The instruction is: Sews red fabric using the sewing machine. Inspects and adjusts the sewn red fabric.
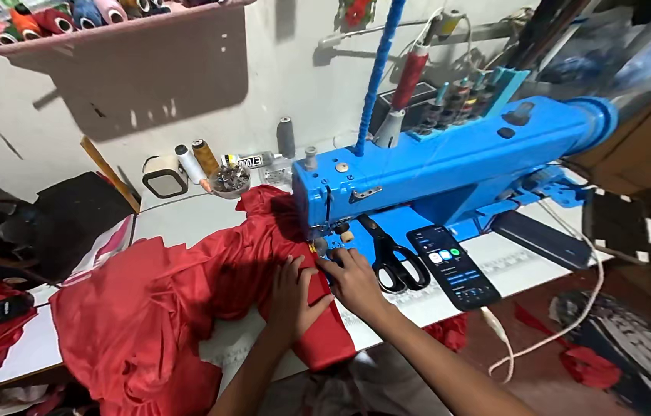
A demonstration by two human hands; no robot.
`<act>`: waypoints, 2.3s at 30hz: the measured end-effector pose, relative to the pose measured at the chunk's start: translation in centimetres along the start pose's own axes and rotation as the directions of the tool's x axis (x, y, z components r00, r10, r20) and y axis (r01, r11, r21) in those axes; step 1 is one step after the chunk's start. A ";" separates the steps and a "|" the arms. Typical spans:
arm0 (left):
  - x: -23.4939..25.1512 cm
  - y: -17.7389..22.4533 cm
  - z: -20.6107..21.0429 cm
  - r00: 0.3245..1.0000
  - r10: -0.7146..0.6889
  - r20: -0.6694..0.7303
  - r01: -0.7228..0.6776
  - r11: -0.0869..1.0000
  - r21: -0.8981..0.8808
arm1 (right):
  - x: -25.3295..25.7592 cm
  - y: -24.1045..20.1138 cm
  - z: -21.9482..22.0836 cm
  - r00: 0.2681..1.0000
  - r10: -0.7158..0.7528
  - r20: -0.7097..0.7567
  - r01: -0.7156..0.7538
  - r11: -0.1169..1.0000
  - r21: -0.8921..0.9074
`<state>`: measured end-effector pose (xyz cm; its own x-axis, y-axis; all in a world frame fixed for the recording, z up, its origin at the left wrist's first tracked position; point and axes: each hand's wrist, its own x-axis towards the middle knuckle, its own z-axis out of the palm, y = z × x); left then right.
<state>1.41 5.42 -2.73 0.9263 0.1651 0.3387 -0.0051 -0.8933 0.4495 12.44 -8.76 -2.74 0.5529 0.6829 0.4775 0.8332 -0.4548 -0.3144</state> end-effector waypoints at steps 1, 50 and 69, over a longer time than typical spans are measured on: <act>0.2 -0.1 -0.1 1.000 -0.006 0.003 0.006 1.000 -0.004 | 0.1 -0.1 0.0 1.000 0.019 0.010 -0.019 1.000 -0.012; 4.5 -1.6 0.3 0.977 0.092 -0.193 -0.052 0.978 0.201 | -5.0 -5.0 -4.5 0.915 0.350 0.200 -0.390 0.896 0.214; 2.2 1.3 -2.0 0.975 -0.174 0.139 0.162 0.982 0.094 | -3.9 -3.1 -3.9 0.990 0.141 0.008 -0.140 0.975 0.174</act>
<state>2.67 5.44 0.28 0.9563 0.2584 0.1371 0.1805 -0.8901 0.4184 7.71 -12.25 -0.38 0.6647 0.6165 0.4219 0.7352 -0.4396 -0.5160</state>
